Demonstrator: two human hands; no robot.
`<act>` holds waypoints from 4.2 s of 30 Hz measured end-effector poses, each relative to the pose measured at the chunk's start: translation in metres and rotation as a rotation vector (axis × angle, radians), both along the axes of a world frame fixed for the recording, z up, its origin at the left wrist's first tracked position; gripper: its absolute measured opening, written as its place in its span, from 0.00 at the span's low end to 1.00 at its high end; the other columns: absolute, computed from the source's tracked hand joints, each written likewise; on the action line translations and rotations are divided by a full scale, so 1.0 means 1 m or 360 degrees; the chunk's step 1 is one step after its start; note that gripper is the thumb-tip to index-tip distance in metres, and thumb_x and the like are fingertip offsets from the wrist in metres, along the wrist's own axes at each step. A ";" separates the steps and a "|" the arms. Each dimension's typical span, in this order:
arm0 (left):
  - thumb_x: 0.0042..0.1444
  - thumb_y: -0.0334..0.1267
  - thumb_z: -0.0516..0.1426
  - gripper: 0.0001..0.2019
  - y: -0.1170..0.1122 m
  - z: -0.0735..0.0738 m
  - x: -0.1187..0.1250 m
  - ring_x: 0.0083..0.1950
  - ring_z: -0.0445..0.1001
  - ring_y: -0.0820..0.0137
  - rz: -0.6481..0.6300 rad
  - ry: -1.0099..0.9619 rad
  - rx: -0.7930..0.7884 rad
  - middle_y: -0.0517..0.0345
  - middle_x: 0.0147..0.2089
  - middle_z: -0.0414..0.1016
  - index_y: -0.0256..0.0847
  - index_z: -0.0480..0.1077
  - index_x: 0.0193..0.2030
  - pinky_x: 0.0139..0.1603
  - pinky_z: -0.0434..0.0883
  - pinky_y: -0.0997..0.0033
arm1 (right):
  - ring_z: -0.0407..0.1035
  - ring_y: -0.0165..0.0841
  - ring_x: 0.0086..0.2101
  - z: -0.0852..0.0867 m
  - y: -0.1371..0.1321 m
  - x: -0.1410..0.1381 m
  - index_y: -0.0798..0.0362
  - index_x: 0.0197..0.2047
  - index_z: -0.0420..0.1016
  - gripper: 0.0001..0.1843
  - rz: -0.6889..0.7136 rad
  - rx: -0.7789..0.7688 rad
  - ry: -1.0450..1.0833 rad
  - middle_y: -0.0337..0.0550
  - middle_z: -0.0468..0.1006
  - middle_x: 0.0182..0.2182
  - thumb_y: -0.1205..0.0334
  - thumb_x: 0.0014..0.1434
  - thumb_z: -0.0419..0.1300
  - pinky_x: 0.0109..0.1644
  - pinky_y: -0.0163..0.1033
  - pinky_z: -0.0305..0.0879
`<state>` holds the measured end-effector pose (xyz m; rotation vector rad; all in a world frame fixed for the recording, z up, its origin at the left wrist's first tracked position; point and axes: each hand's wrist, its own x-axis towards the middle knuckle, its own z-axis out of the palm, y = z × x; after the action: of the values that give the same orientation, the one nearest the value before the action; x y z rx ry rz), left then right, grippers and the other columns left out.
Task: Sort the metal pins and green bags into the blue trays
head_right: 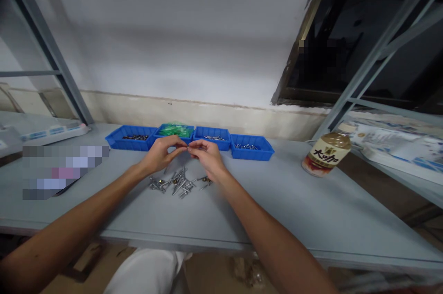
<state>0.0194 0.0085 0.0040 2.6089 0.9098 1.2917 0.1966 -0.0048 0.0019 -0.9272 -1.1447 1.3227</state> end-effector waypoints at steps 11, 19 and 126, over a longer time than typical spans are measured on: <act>0.59 0.33 0.56 0.05 -0.002 0.004 -0.004 0.35 0.73 0.70 0.0012 0.0190 -0.0038 0.56 0.33 0.76 0.39 0.74 0.37 0.39 0.69 0.69 | 0.68 0.29 0.30 0.002 0.001 0.008 0.53 0.31 0.76 0.13 0.0176 0.0086 -0.0296 0.39 0.76 0.28 0.61 0.39 0.69 0.37 0.38 0.64; 0.59 0.35 0.54 0.06 0.025 0.009 -0.059 0.37 0.68 0.66 0.0732 0.0101 0.0415 0.55 0.33 0.74 0.39 0.72 0.36 0.44 0.65 0.64 | 0.72 0.33 0.31 0.019 0.007 0.052 0.52 0.35 0.82 0.24 0.0483 0.0683 -0.1831 0.43 0.81 0.30 0.79 0.38 0.53 0.36 0.38 0.65; 0.57 0.35 0.55 0.16 -0.003 0.004 -0.032 0.20 0.57 0.78 0.0407 0.0275 0.0045 0.68 0.17 0.58 0.39 0.59 0.19 0.30 0.60 0.71 | 0.70 0.31 0.26 0.011 0.024 0.061 0.53 0.33 0.78 0.10 -0.0241 0.0332 -0.1277 0.42 0.78 0.27 0.55 0.54 0.63 0.30 0.37 0.64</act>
<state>-0.0121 0.0058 0.0082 2.7302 1.2991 1.1478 0.2577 0.0190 0.0126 -1.4076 -1.7319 0.6802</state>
